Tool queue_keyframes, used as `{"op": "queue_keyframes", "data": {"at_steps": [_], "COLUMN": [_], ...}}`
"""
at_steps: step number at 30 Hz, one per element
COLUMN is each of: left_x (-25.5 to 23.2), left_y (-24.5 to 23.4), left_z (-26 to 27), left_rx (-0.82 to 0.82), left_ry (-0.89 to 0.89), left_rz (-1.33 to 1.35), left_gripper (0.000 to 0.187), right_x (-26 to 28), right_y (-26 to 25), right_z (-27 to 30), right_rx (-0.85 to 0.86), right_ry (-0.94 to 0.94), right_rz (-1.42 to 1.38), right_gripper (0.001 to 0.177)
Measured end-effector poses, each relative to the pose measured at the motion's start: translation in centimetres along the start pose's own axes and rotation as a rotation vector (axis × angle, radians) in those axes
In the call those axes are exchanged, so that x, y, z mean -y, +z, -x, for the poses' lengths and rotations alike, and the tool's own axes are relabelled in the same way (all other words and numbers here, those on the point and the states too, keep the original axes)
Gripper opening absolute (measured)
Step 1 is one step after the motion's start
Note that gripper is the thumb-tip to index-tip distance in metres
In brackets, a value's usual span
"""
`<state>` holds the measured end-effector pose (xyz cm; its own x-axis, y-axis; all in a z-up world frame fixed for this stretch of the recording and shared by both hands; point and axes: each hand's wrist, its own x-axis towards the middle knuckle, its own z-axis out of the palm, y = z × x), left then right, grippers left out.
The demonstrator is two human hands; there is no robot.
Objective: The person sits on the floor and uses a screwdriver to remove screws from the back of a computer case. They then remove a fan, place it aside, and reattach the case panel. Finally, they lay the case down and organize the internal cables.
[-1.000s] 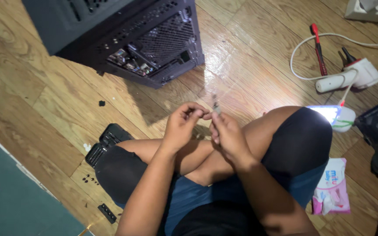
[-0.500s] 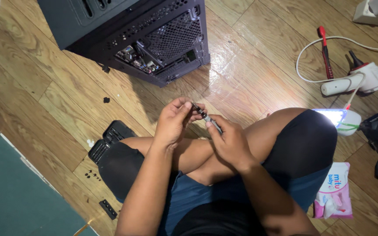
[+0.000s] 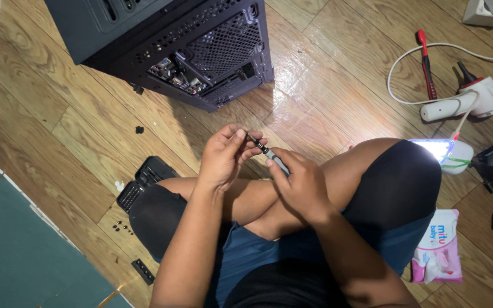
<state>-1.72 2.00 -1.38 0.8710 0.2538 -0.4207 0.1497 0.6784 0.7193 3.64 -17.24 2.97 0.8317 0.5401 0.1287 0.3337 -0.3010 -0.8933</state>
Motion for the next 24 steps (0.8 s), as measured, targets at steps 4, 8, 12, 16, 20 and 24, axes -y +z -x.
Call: {"op": "queue_keyframes", "data": {"at_steps": [4,8,12,16,20,24], "left_x": [0.2,0.3,-0.1,-2.5,-9.6,-19.6], "left_y": [0.1,-0.3,-0.4,2.8,9.7,17.0], "left_z": [-0.1,-0.3,-0.2,0.1,3.8,3.4], "left_rx": [-0.009,0.001,0.065,0.025,-0.037,0.400], "left_ry": [0.003,-0.010,-0.031,-0.022,0.396,1.093], "left_rz": [-0.012,-0.036,-0.077,-0.120,-1.051,-1.797], "left_gripper": [0.012,0.013,0.015,0.016,0.026,0.027], "right_x": [0.7,0.7,0.2,0.9,2.0,3.4], "right_y": [-0.1,-0.3,-0.3,-1.0,-2.8,-4.3], "right_z": [-0.1,0.2,0.3,-0.1,-2.2,-5.2], "right_rx": [0.010,-0.012,-0.003,0.023,-0.161,-0.218], "right_ry": [0.061,0.030,-0.018,0.184,0.216,0.124], "right_rz": [0.149,0.255,0.063,-0.054,-0.103,0.008], "right_gripper": [0.027,0.029,0.026,0.029,0.027,0.026]}}
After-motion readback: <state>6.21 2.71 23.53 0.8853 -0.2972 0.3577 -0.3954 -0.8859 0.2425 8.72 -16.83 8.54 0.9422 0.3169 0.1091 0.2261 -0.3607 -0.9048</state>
